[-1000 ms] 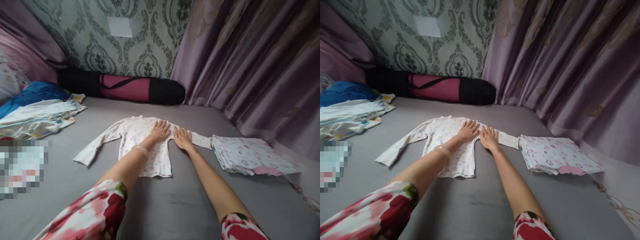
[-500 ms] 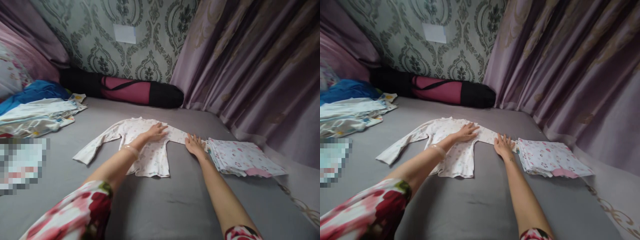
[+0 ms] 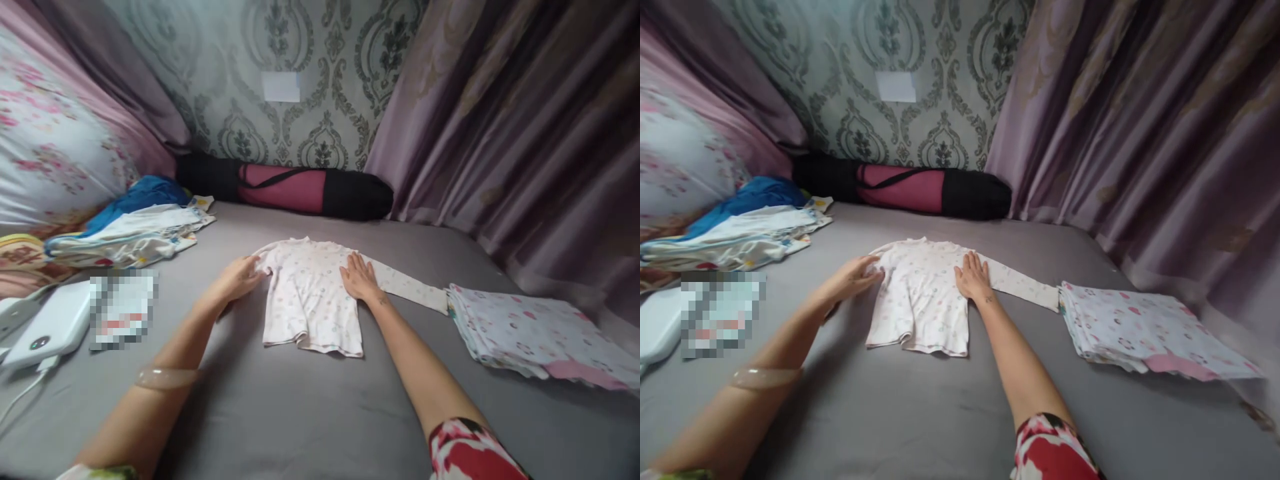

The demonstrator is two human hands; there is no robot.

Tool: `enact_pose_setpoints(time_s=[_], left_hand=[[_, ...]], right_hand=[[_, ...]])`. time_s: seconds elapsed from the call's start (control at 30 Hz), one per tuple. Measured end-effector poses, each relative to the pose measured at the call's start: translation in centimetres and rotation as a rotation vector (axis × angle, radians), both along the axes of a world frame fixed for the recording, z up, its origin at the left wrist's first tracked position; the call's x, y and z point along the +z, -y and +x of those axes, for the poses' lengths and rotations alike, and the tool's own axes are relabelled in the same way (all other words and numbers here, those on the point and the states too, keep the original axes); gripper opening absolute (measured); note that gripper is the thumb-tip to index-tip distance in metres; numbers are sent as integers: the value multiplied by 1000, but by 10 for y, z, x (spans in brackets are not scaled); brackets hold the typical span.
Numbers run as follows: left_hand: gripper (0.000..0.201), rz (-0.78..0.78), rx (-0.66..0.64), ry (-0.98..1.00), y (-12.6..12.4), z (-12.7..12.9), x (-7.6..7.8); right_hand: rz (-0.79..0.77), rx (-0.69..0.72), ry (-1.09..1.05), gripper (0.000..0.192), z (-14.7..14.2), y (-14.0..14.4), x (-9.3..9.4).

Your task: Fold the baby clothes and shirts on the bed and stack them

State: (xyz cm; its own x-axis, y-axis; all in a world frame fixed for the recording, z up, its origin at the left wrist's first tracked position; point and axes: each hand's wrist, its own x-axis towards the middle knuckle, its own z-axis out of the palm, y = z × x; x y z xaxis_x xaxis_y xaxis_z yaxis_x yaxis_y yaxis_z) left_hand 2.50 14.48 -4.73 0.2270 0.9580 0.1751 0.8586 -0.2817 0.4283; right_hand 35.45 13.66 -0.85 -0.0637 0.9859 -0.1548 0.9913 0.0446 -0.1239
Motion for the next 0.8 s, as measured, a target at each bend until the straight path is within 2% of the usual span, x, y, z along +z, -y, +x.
enact_pose_setpoints(time_s=[0.1, 0.2, 0.33, 0.43, 0.5, 0.6, 0.67, 0.8], left_hand=[[65, -128, 176, -59, 21, -31, 8], [68, -262, 329, 10, 39, -51, 17], [55, -337, 431, 86, 57, -59, 36], [40, -386, 459, 79, 63, -53, 49], [35, -397, 490, 97, 64, -46, 52], [30, -436, 528, 134, 61, -38, 49], [26, -486, 504, 174, 57, -40, 44], [33, -511, 456, 354, 42, -64, 40]], right_hand=[[-20, 3, 35, 62, 3, -1, -1], [-33, 8, 61, 63, 7, -11, -11], [71, 19, 54, 61, -2, -31, -28], [178, 121, -36, 58, -31, -47, -39], [159, 210, -115, 55, -60, -55, -44], [78, 323, -230, 54, -107, -66, -46], [44, 362, -293, 54, -132, -71, -44], [42, 342, -353, 53, -158, -77, -39]])
